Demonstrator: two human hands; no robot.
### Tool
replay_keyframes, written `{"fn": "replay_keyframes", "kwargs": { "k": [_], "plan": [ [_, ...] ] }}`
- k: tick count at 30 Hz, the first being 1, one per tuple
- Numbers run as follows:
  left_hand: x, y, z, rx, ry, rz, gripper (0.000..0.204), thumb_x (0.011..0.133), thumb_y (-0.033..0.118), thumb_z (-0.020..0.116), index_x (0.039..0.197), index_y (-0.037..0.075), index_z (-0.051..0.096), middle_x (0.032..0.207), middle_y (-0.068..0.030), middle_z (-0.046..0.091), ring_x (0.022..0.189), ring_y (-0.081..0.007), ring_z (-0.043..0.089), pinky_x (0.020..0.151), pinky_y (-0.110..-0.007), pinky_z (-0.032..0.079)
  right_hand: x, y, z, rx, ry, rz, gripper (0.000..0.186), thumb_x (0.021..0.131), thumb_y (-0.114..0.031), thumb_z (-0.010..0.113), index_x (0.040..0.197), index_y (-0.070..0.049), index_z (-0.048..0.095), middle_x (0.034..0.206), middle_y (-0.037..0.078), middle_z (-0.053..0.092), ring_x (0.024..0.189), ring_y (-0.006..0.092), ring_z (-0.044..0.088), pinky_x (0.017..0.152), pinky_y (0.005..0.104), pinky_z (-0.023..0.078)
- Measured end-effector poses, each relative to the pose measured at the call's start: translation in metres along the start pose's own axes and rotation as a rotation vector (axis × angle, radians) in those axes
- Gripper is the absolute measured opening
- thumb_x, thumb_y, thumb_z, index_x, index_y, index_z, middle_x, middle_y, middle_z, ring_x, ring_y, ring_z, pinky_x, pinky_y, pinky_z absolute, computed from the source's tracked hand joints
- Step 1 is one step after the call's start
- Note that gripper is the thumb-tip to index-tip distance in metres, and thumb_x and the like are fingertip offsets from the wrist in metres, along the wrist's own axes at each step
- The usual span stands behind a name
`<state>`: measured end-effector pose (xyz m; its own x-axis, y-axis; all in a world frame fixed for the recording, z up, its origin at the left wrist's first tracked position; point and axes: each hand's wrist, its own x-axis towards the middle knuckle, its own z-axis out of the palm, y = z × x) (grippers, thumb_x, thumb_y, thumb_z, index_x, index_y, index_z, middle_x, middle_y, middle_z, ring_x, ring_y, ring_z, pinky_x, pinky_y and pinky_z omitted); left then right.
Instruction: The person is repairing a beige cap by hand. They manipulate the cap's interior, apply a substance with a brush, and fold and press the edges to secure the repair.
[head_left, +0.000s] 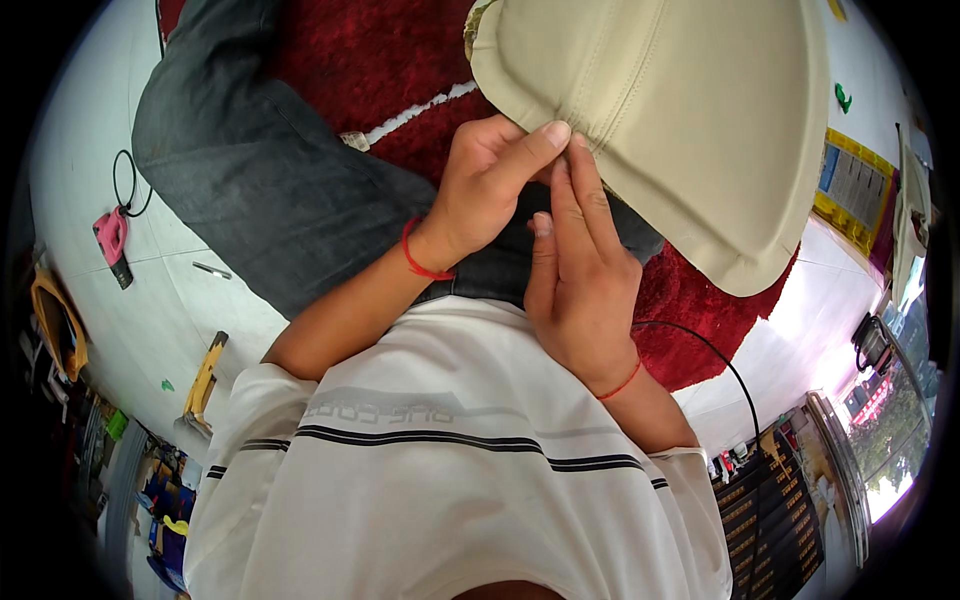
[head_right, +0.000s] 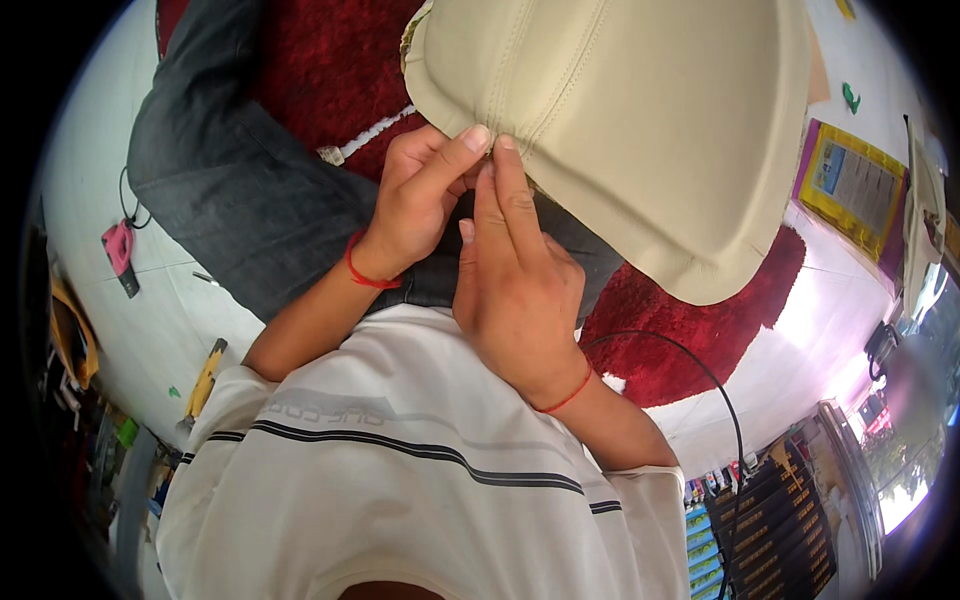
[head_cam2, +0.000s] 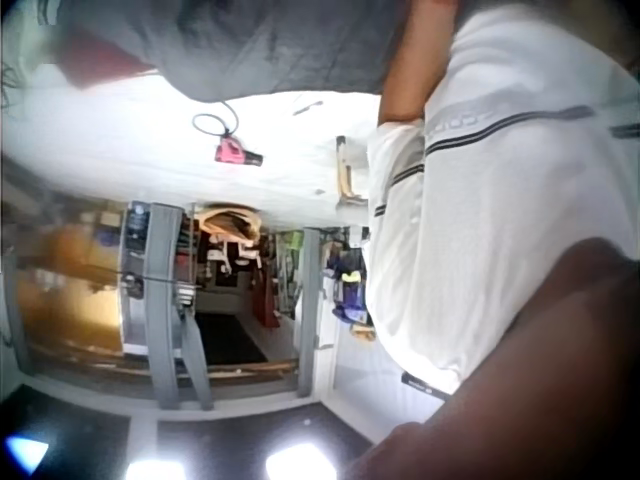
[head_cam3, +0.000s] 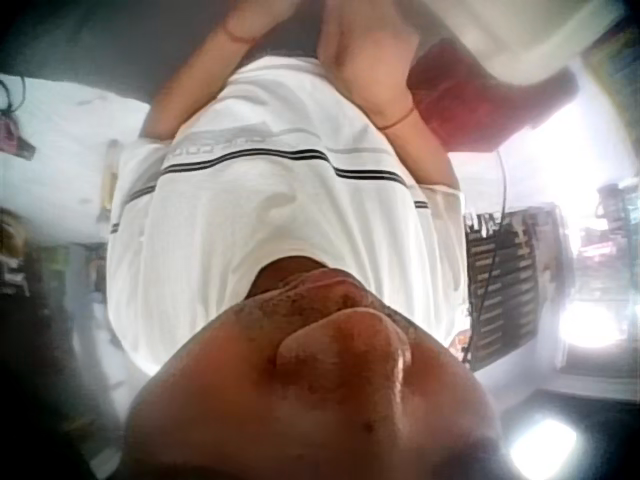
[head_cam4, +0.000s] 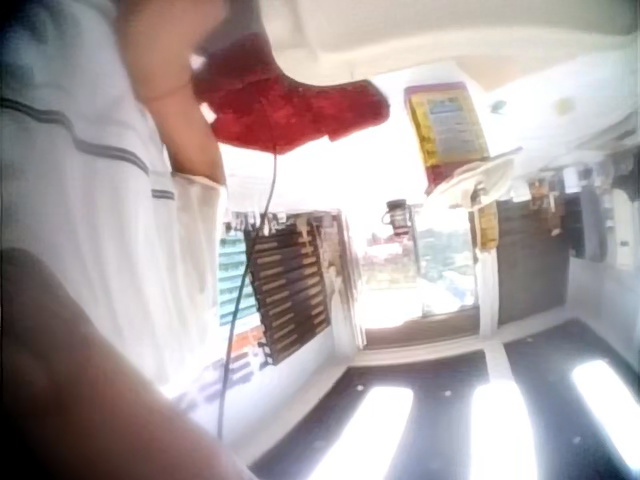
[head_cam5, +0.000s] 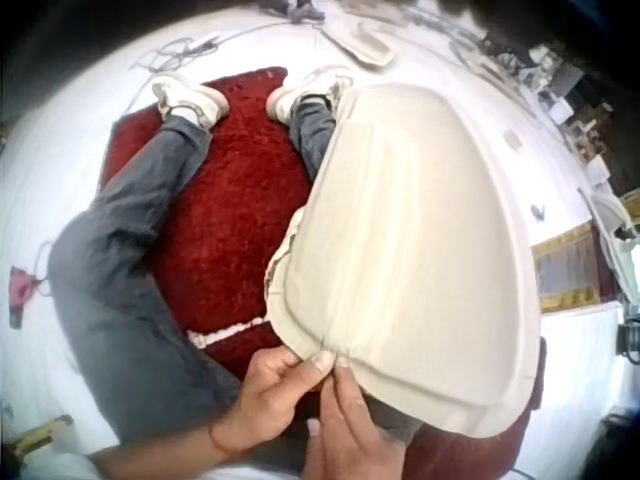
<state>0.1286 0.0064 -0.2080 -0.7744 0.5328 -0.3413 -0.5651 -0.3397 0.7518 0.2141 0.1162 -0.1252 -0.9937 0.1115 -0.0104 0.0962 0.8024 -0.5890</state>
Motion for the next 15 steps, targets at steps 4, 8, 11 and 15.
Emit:
{"fn": "replay_keyframes", "kwargs": {
  "k": [4,8,11,15],
  "plan": [
    [0.001,0.001,0.008,-0.086,0.027,-0.002,0.034,0.104,0.024,0.065,0.093,-0.007,0.07,0.089,-0.0121,0.075,0.08,-0.0143,0.071,0.074,-0.028,0.059,0.009,0.01,-0.001,-0.054,0.014,-0.013,0.043,0.093,-0.006,0.065,0.132,0.011,0.061,0.152,0.024,0.052,0.088,0.0281,0.076,0.069,0.0335,0.061],
    [0.001,-0.01,0.004,-0.092,0.032,0.022,0.03,0.104,0.023,0.066,0.097,-0.007,0.071,0.088,-0.0097,0.075,0.079,-0.0132,0.071,0.072,-0.028,0.058,0.004,0.003,-0.005,-0.067,-0.06,0.029,0.045,0.094,-0.002,0.061,0.138,0.008,0.059,0.152,0.024,0.052,0.101,0.0315,0.073,0.071,0.0353,0.061],
    [0.003,-0.009,-0.002,0.052,-0.005,0.034,0.028,0.103,0.02,0.066,0.096,-0.007,0.071,0.085,-0.0082,0.074,0.079,-0.0125,0.071,0.071,-0.028,0.058,-0.003,0.003,-0.001,-0.052,-0.093,0.037,0.048,0.092,0.001,0.061,0.14,0.006,0.058,0.153,0.023,0.052,0.108,0.0324,0.073,0.07,0.0352,0.061],
    [0.007,-0.008,0.002,0.079,0.061,0.097,0.024,0.102,0.014,0.065,0.09,-0.006,0.071,0.081,-0.008,0.073,0.075,-0.0121,0.07,0.064,-0.026,0.056,-0.001,0.01,-0.003,0.076,-0.145,0.065,0.043,0.088,0.006,0.058,0.131,0.004,0.063,0.153,0.023,0.052,0.105,0.0312,0.074,0.072,0.0351,0.061]
  ]
}}
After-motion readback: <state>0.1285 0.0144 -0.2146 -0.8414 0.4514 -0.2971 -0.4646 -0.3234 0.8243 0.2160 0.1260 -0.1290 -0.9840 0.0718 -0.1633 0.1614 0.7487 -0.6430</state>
